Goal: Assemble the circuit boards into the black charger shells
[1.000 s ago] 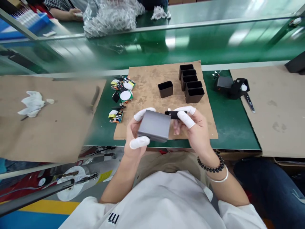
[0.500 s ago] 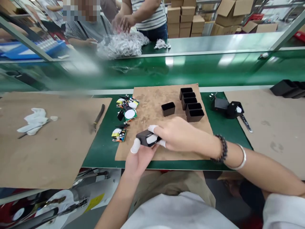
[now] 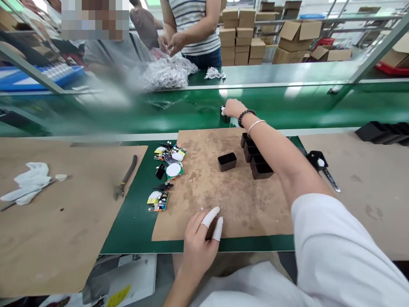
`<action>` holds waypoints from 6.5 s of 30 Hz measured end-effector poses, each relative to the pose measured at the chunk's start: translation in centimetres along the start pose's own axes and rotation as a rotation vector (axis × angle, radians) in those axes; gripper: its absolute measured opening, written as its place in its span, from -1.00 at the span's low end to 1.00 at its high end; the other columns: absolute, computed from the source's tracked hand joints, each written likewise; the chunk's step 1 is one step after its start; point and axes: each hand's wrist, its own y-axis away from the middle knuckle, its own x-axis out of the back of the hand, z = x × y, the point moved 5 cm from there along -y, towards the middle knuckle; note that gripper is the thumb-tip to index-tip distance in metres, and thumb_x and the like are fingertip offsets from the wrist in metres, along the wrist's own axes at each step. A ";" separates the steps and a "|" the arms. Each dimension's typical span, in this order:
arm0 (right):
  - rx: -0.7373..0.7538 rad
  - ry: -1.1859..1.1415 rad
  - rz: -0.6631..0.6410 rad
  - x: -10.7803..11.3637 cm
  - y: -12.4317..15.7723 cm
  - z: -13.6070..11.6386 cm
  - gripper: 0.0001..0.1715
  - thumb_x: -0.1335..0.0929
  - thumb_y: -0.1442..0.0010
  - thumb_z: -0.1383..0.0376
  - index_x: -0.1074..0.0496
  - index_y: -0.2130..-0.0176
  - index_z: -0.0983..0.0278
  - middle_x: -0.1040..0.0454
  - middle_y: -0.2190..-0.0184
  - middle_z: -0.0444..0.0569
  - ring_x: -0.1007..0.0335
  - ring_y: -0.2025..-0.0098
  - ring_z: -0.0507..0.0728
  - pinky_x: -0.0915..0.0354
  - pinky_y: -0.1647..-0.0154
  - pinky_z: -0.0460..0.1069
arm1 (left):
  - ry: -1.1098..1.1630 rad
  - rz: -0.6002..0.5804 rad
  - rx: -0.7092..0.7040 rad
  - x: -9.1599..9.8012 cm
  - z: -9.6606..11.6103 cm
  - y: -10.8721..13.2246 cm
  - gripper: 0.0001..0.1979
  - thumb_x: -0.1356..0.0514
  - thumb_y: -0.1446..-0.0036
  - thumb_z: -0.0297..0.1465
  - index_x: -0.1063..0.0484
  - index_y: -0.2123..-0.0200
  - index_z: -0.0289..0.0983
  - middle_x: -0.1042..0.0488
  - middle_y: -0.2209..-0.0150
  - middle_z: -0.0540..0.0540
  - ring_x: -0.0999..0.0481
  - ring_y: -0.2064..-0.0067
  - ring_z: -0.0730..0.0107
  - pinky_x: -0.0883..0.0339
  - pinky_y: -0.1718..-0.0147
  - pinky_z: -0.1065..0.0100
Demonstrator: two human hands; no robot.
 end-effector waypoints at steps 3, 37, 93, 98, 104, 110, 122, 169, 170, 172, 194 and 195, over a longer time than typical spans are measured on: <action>0.143 0.079 0.155 1.5 5.2 -2.2 -0.38 -0.40 -0.33 0.14 -0.40 -0.25 0.42 -0.52 -0.16 0.37 -0.49 -0.15 0.44 -0.39 -0.07 0.18 | 0.009 0.012 0.021 0.0 0.2 0.0 -0.76 -0.22 -0.30 -0.54 -0.47 -0.02 -0.28 -0.65 0.27 -0.13 -0.61 0.27 0.26 -0.54 0.25 0.24; 0.025 -1.789 -0.357 -7.5 33.1 -5.7 -0.49 -0.54 -0.10 -0.07 -0.48 0.13 0.18 -0.67 0.11 0.00 -0.63 0.04 0.19 -0.52 -0.01 0.08 | 0.088 0.240 -0.161 3.1 -0.8 1.3 -0.59 -0.25 -0.27 -0.43 -0.42 -0.18 -0.10 -0.63 0.07 -0.14 -0.61 -0.04 0.13 -0.57 -0.06 0.10; 0.191 -0.691 -0.117 -3.6 25.6 4.1 -0.55 -0.56 0.00 0.32 -0.63 0.06 0.29 -0.66 0.19 0.02 -0.60 0.17 0.26 -0.45 0.11 0.10 | 0.571 -0.469 0.549 -0.3 -3.1 -1.7 -0.42 -0.36 -0.11 -0.45 -0.52 -0.22 -0.12 -0.59 -0.16 -0.14 -0.57 -0.11 0.11 -0.45 -0.16 0.09; 0.123 -1.475 -0.076 -3.8 27.6 5.0 -0.43 -0.70 0.23 0.16 -0.61 0.20 0.17 -0.69 0.19 -0.09 -0.64 0.09 0.26 -0.57 0.00 0.19 | 0.549 -0.367 0.489 -0.1 -3.4 -2.8 -0.29 -0.13 -0.20 -0.59 -0.30 -0.40 -0.09 -0.43 -0.35 -0.13 -0.39 -0.39 0.10 -0.17 -0.43 -0.04; 0.086 -1.630 0.001 -5.8 29.1 4.6 -0.34 -0.74 0.30 0.16 -0.62 0.16 0.13 -0.69 0.11 -0.08 -0.64 0.00 0.29 -0.60 -0.05 0.22 | 0.579 -0.517 0.523 -0.9 -2.2 -1.8 0.03 -0.41 -0.03 -0.46 -0.02 -0.50 -0.06 -0.29 -0.45 -0.18 -0.29 -0.47 -0.02 -0.20 -0.44 -0.06; 0.334 -1.541 0.071 -6.7 30.4 3.2 -0.36 -0.72 0.18 0.17 -0.60 0.09 0.16 -0.67 0.04 -0.04 -0.62 -0.03 0.28 -0.56 -0.12 0.20 | 0.530 -0.254 0.495 -0.7 -1.1 -2.6 -0.39 -0.47 0.06 -0.40 -0.48 -0.10 -0.24 -0.62 -0.09 -0.19 -0.61 -0.15 0.00 -0.49 -0.21 -0.03; 0.695 -1.099 0.430 -2.6 33.8 3.3 -0.54 -0.54 -0.18 0.18 -0.56 -0.08 0.07 -0.61 -0.14 0.05 -0.59 -0.11 0.33 -0.52 -0.15 0.25 | 0.743 -0.276 0.292 2.1 2.2 -5.4 -0.37 -0.48 0.02 -0.51 -0.53 -0.17 -0.20 -0.62 -0.17 -0.11 -0.58 -0.25 0.06 -0.46 -0.31 0.14; 0.741 -0.947 0.483 -0.7 36.1 2.9 -0.42 -0.46 -0.16 0.38 -0.47 -0.16 0.10 -0.49 -0.02 0.09 -0.53 -0.03 0.31 -0.55 -0.01 0.22 | 0.803 -0.279 0.188 2.4 3.3 -5.2 -0.47 -0.44 -0.07 -0.43 -0.55 -0.14 -0.16 -0.61 -0.17 -0.12 -0.56 -0.26 -0.05 -0.47 -0.29 -0.01; 0.731 -0.942 0.480 -0.7 36.2 2.8 -0.42 -0.46 -0.18 0.37 -0.46 -0.17 0.08 -0.50 -0.02 0.10 -0.53 -0.03 0.31 -0.56 0.01 0.22 | 0.814 -0.275 0.181 2.3 3.3 -5.1 -0.48 -0.45 -0.07 -0.41 -0.55 -0.14 -0.15 -0.62 -0.16 -0.13 -0.57 -0.25 -0.04 -0.47 -0.29 0.00; 0.704 -0.941 0.451 -0.8 36.3 2.8 -0.40 -0.46 -0.19 0.35 -0.43 -0.20 0.04 -0.51 -0.05 0.10 -0.54 -0.05 0.33 -0.59 0.05 0.22 | 0.839 -0.264 0.161 2.2 3.2 -5.1 -0.47 -0.46 -0.07 -0.39 -0.55 -0.14 -0.15 -0.62 -0.15 -0.14 -0.58 -0.24 -0.02 -0.50 -0.26 0.02; 0.356 -0.958 0.088 -0.5 34.8 2.8 -0.62 -0.50 -0.26 0.19 -0.55 -0.08 0.14 -0.70 0.07 -0.07 -0.71 0.14 0.19 -0.64 0.04 0.09 | 0.691 -0.265 0.408 -0.5 0.7 -2.8 -0.37 -0.49 0.03 -0.43 -0.51 -0.16 -0.21 -0.62 -0.15 -0.16 -0.62 -0.18 0.05 -0.50 -0.23 0.10; 0.318 -0.903 0.136 -0.7 34.8 2.5 -0.66 -0.47 -0.28 0.21 -0.58 -0.06 0.13 -0.72 0.12 -0.09 -0.71 0.17 0.20 -0.64 0.07 0.08 | 0.621 -0.217 0.379 -0.4 0.8 -2.7 -0.39 -0.47 0.00 -0.45 -0.51 -0.16 -0.20 -0.63 -0.14 -0.15 -0.62 -0.17 0.07 -0.51 -0.22 0.10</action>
